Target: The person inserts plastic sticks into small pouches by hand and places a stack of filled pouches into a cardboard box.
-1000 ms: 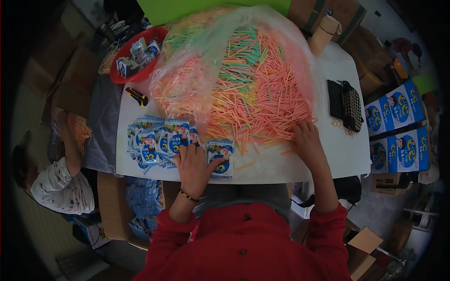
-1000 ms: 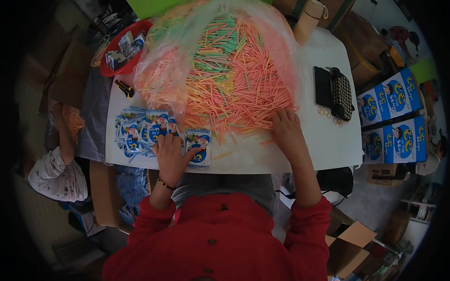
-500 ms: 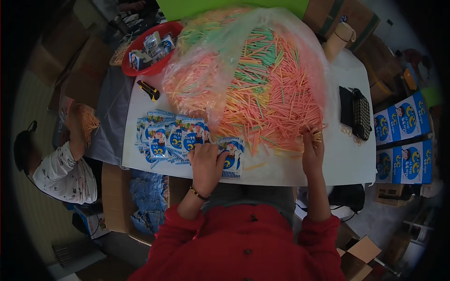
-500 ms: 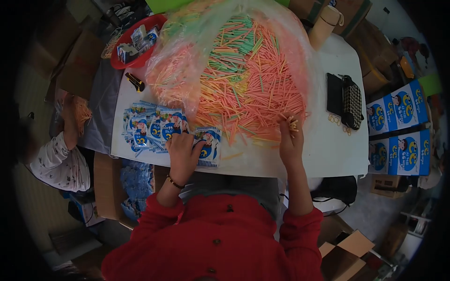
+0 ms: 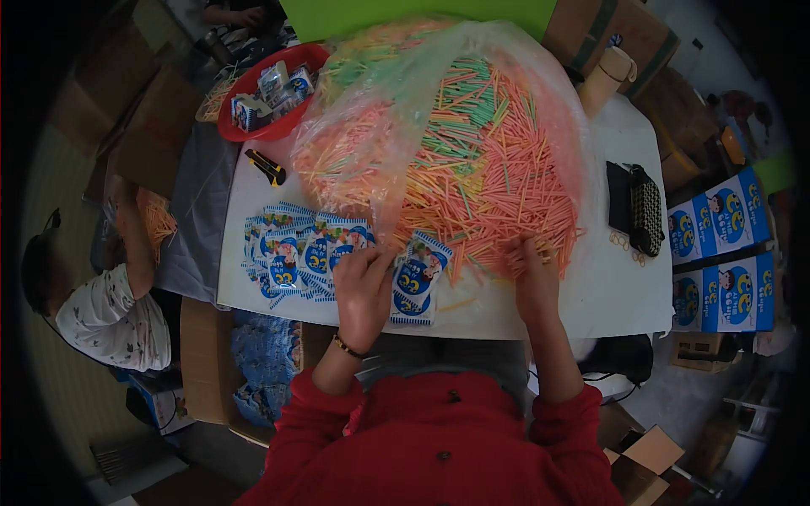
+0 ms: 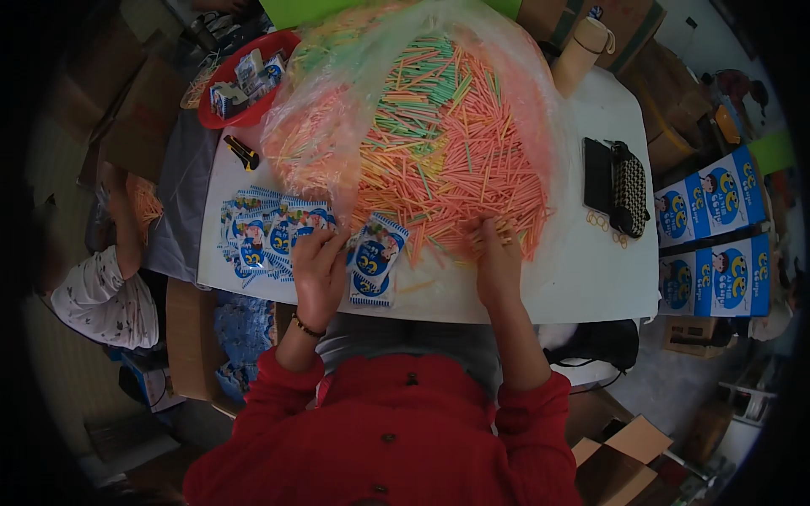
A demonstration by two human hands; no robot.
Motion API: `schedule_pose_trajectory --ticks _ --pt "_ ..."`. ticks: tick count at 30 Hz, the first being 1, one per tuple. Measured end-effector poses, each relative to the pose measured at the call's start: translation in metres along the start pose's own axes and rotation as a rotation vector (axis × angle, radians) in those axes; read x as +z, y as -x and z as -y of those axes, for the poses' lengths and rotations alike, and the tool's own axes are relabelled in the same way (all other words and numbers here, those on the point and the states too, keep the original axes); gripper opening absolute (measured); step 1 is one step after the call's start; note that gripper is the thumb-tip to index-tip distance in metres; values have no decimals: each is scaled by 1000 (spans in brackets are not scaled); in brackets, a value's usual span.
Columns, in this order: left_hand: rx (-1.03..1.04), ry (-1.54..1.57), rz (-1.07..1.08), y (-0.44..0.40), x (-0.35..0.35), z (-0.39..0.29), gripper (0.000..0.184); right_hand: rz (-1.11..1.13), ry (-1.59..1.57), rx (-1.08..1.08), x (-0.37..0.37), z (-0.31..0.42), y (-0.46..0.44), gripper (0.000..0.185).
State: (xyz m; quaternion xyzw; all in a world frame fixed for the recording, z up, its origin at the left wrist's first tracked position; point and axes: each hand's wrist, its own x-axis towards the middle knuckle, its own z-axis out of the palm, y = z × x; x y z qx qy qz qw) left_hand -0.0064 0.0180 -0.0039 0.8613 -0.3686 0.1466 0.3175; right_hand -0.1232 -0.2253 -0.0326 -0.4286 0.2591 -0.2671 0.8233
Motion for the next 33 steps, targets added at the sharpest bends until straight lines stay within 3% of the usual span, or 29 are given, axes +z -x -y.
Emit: schedule_pose_trajectory --ticks 2,3,4,8,10,11,12,13,15,16,19,21,22,24,31,33 --pt "19 122 17 -4 0 4 46 -45 -145 75 0 14 -4 18" --pt "50 -20 12 -13 -1 0 48 -88 -292 148 2 20 -5 18" --pt "80 -162 6 -19 -3 -5 50 -86 -292 146 5 22 -3 18" --pt "113 -255 -29 -30 -10 -14 49 -9 -16 -50 2 16 2 17" --pt "64 359 21 -27 -13 -13 37 59 99 -128 -11 2 3 16" --pt "58 356 23 -22 -10 -14 37 98 320 -219 -16 -5 2 16" --pt "-252 868 117 -15 -3 -17 29 139 540 -313 -17 -10 2 16" --pt "-570 1375 210 -10 5 -18 21 144 538 -313 -12 -8 6 16" --pt "-641 1455 264 -3 16 -17 19 270 846 -281 -5 0 14 16" --pt "-713 1536 327 1 20 -18 18 270 846 -280 -4 2 15 16" --pt "-800 1617 362 8 32 -26 17 242 828 -256 -2 13 11 15" --pt "-770 1620 357 10 37 -31 17 138 383 -224 6 20 11 14" --pt "-741 1619 357 10 38 -32 17 141 380 -219 11 24 13 14" --pt "-712 1511 419 8 36 -34 19 281 -19 -154 23 35 20 15" --pt "-425 1287 530 2 30 -42 27 565 2 -202 68 48 39 14" --pt "-405 1292 527 1 25 -44 27 667 278 -297 64 42 31 14"
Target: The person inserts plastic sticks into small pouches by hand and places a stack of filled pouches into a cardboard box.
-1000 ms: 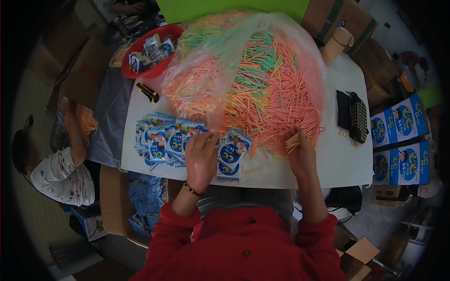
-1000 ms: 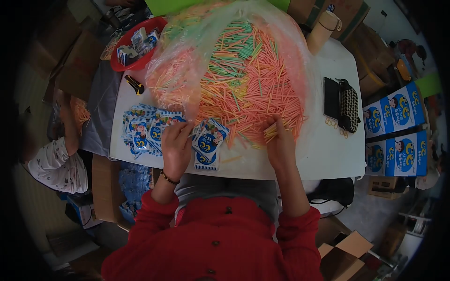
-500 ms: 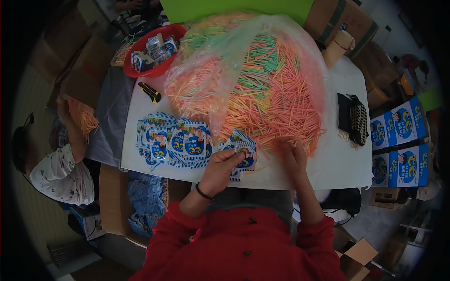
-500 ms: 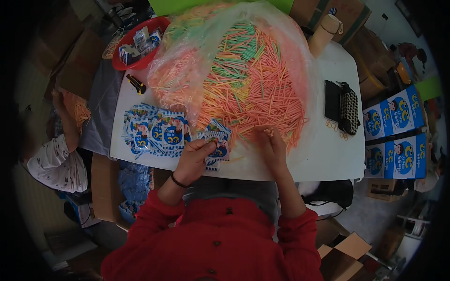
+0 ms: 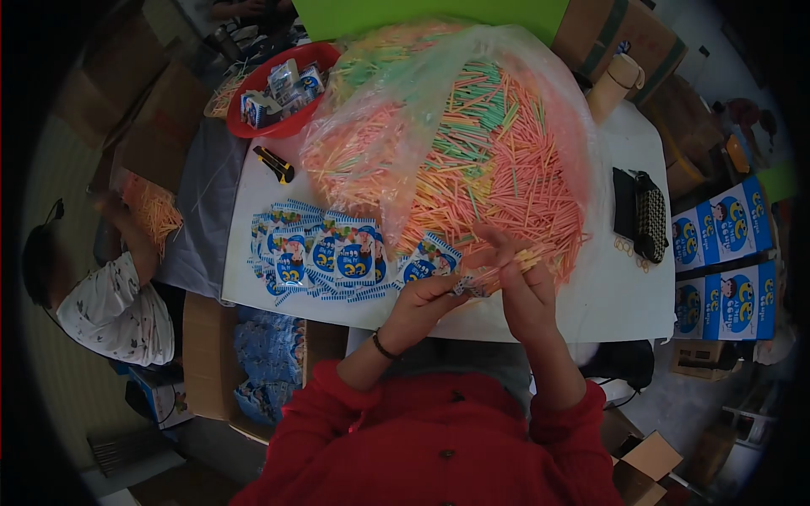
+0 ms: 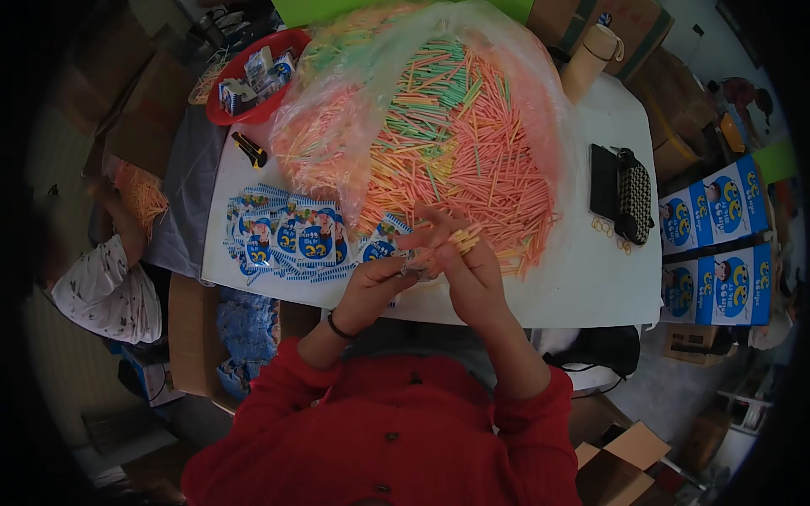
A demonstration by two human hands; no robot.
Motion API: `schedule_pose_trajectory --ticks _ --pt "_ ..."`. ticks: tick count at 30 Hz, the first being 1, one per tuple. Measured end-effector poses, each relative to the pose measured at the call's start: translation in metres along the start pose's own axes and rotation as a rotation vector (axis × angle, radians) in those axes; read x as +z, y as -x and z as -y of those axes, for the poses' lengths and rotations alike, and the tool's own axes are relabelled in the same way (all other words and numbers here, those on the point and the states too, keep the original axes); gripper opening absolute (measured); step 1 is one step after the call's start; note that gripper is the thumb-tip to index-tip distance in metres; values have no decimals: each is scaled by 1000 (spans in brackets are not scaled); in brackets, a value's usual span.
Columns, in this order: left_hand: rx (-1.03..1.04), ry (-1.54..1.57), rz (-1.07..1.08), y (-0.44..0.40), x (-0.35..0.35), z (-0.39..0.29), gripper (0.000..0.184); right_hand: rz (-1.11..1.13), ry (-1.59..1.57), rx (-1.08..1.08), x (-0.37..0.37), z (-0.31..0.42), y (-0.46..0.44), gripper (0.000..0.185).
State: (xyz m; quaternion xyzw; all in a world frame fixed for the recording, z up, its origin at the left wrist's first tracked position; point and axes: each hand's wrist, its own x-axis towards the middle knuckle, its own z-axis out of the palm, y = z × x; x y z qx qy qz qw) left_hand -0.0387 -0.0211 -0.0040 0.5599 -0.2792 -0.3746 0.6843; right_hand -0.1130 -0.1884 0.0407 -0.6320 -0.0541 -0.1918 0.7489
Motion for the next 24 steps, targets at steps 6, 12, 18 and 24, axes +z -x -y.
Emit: schedule_pose_trajectory --ticks 6,12,18,24 --pt "-21 116 -22 1 1 8 27 89 222 4 -2 -4 1 16" --pt "31 100 -44 -2 3 12 26 -165 -262 173 0 -3 9 15" --pt "45 -93 18 1 -1 17 28 -8 172 60 -4 -9 9 15" --pt "45 -49 -8 0 2 7 25 -38 49 38 0 -2 6 17"
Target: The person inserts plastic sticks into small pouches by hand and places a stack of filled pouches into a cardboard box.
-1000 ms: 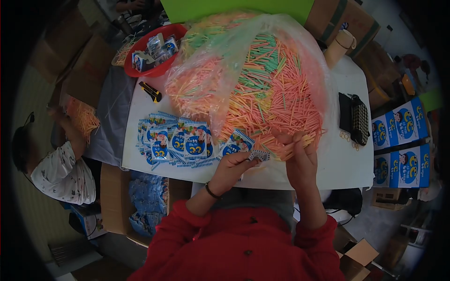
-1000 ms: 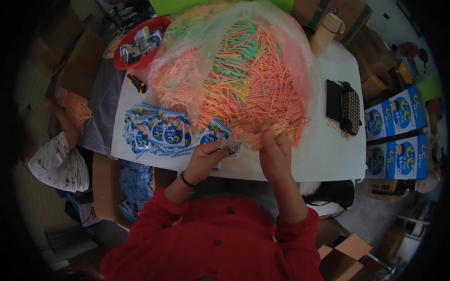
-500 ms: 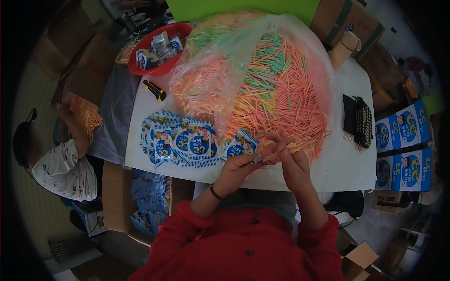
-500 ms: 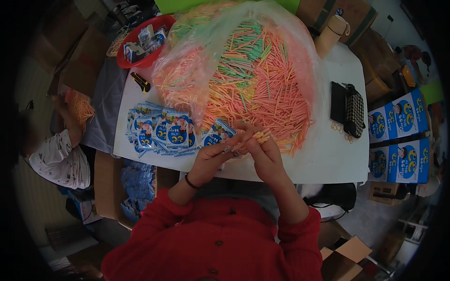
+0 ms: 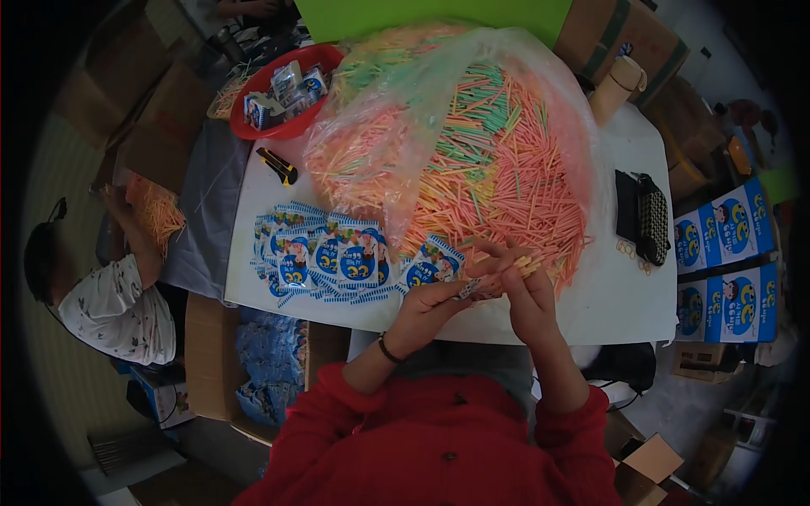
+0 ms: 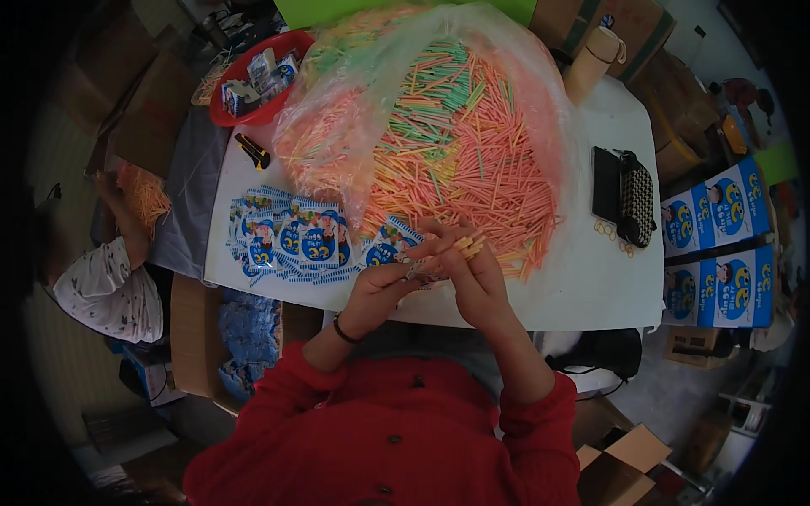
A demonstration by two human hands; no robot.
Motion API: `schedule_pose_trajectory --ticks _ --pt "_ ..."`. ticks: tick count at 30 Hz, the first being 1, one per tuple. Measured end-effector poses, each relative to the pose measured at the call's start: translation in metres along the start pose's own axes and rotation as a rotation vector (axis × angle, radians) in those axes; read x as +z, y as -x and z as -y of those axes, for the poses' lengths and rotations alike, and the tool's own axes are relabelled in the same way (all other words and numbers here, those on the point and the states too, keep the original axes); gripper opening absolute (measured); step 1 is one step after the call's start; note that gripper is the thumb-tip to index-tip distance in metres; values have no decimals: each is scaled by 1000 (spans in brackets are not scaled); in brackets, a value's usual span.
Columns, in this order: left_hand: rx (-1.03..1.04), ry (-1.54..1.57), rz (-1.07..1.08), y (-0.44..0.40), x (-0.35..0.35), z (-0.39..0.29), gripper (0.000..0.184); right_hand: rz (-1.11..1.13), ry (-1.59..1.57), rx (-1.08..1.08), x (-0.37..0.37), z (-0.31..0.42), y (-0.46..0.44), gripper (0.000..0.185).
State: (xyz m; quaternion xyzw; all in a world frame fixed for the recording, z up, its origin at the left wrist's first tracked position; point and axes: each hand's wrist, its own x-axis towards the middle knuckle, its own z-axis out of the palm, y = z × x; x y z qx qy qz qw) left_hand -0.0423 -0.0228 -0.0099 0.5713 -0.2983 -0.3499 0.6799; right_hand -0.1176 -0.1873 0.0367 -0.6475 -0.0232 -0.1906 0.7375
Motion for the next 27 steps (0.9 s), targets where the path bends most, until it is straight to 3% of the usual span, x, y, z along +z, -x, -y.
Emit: schedule_pose_trajectory --ticks 4,6,10,13,16,18,23,25,27 --pt "15 21 11 0 3 -5 33 143 211 -18 -6 4 -2 14" --pt "17 56 24 0 1 4 34 258 675 -45 -4 8 -1 15" --pt "19 273 -28 -3 10 -4 36 239 614 -5 1 12 -3 24" --pt "40 159 100 -6 -3 1 37 267 544 2 -6 13 -8 38" --pt "61 235 84 -10 -4 5 39 259 433 -55 -8 11 -11 46" --pt "40 285 41 -8 -5 7 42 107 93 -5 -8 8 -11 44" --pt "-11 228 27 -13 -9 11 46 -22 288 -6 -13 4 -9 35" --pt "270 -46 -117 -19 -10 14 43 -30 342 -6 -12 5 -10 33" --pt "260 -59 -164 -19 -16 14 44 -104 413 -9 -18 2 -9 30"
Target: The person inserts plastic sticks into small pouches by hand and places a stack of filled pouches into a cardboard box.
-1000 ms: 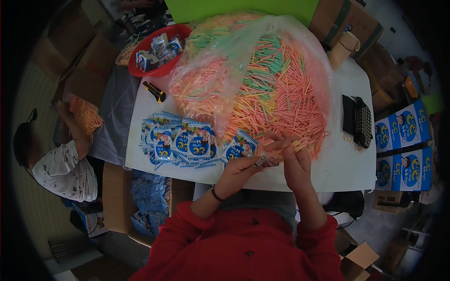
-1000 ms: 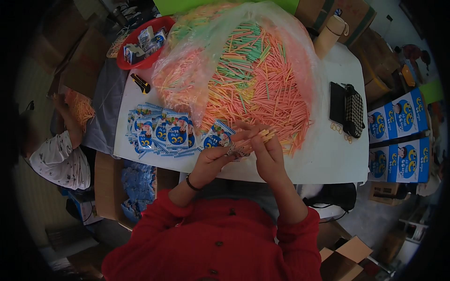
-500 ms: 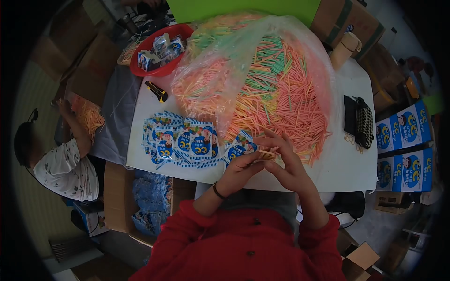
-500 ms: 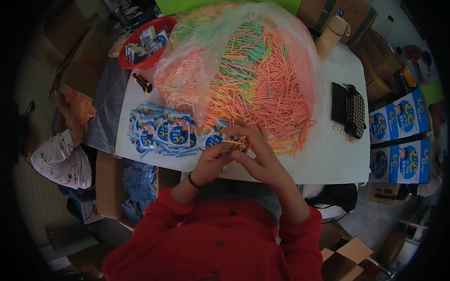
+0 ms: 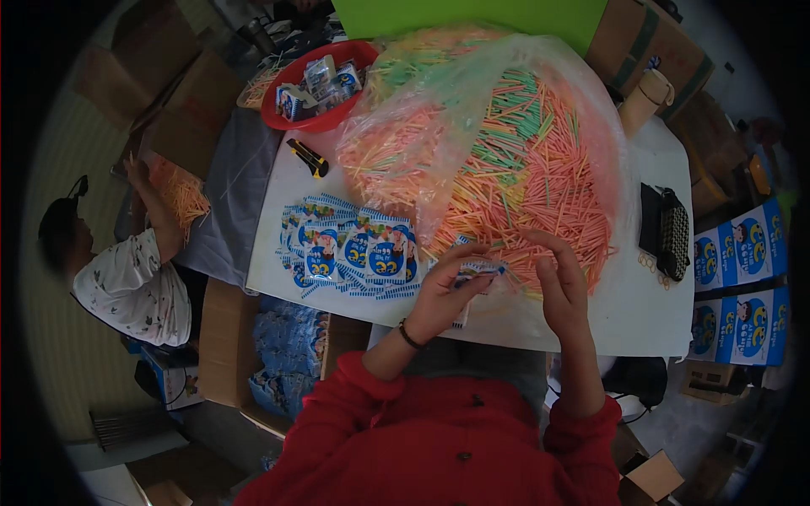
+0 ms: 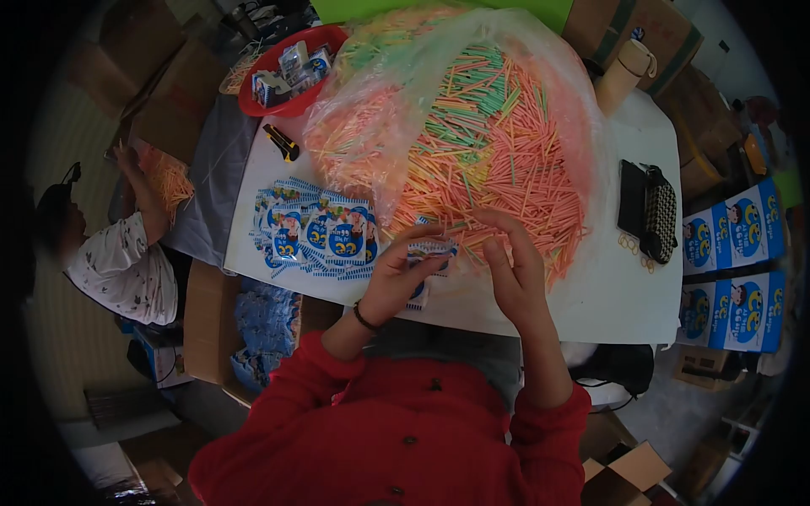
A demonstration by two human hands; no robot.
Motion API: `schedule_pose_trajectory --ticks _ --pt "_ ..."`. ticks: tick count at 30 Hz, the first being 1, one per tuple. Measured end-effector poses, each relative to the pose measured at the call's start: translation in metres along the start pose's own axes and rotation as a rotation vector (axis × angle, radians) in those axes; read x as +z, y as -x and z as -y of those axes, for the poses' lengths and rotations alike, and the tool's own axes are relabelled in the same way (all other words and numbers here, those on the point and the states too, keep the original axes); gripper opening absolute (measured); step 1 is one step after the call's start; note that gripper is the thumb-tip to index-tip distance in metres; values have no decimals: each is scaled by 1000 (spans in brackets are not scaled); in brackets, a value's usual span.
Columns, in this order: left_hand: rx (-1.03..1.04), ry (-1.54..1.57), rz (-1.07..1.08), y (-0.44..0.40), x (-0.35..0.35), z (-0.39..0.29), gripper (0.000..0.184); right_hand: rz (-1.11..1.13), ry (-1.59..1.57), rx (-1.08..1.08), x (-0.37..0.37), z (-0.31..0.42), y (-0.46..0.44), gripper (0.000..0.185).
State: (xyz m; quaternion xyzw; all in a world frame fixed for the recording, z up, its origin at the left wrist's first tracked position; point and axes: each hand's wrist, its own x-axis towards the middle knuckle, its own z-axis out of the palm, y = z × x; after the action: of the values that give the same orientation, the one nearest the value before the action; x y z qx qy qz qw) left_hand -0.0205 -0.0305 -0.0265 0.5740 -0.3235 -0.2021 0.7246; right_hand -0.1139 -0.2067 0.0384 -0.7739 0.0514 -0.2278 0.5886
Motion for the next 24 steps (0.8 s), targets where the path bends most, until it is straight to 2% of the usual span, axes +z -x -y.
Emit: schedule_pose_trajectory --ticks 2,4,6,8,9,11,12,13,15,16,18,19,21,24 --pt "-19 5 -34 3 -4 -2 45 -60 49 19 -8 1 3 28" --pt "-154 205 -324 0 -13 -36 48 -126 99 43 -19 -1 8 26" --pt "-112 -75 -484 0 -34 -55 58 -223 204 68 -41 -9 16 19" --pt "-81 -770 -429 4 -77 -43 70 -266 347 96 -64 -15 24 16" --pt "-84 -757 -417 4 -80 -44 70 -295 471 116 -74 -15 28 14" --pt "180 -1584 -472 5 -80 -47 69 -230 577 112 -89 -11 33 15" --pt "223 -1655 -546 6 -74 -48 59 -162 667 103 -93 -9 33 17" --pt "224 -1652 -540 8 -69 -46 59 -165 669 108 -94 -6 33 17" --pt "383 -1681 -415 12 -56 -41 51 176 857 -32 -91 -1 30 24" --pt "385 -1680 -415 12 -47 -39 51 174 857 -32 -85 -3 30 24" --pt "182 -1456 -103 9 -27 -36 47 343 987 -139 -68 -12 27 36" --pt "184 -1459 -103 7 -21 -33 47 341 986 -140 -64 -18 26 36" --pt "35 -1439 -67 3 -16 -24 43 437 1118 -83 -57 -29 22 38" --pt "8 -1386 -58 -2 -20 -25 41 510 1188 -37 -51 -41 18 31"
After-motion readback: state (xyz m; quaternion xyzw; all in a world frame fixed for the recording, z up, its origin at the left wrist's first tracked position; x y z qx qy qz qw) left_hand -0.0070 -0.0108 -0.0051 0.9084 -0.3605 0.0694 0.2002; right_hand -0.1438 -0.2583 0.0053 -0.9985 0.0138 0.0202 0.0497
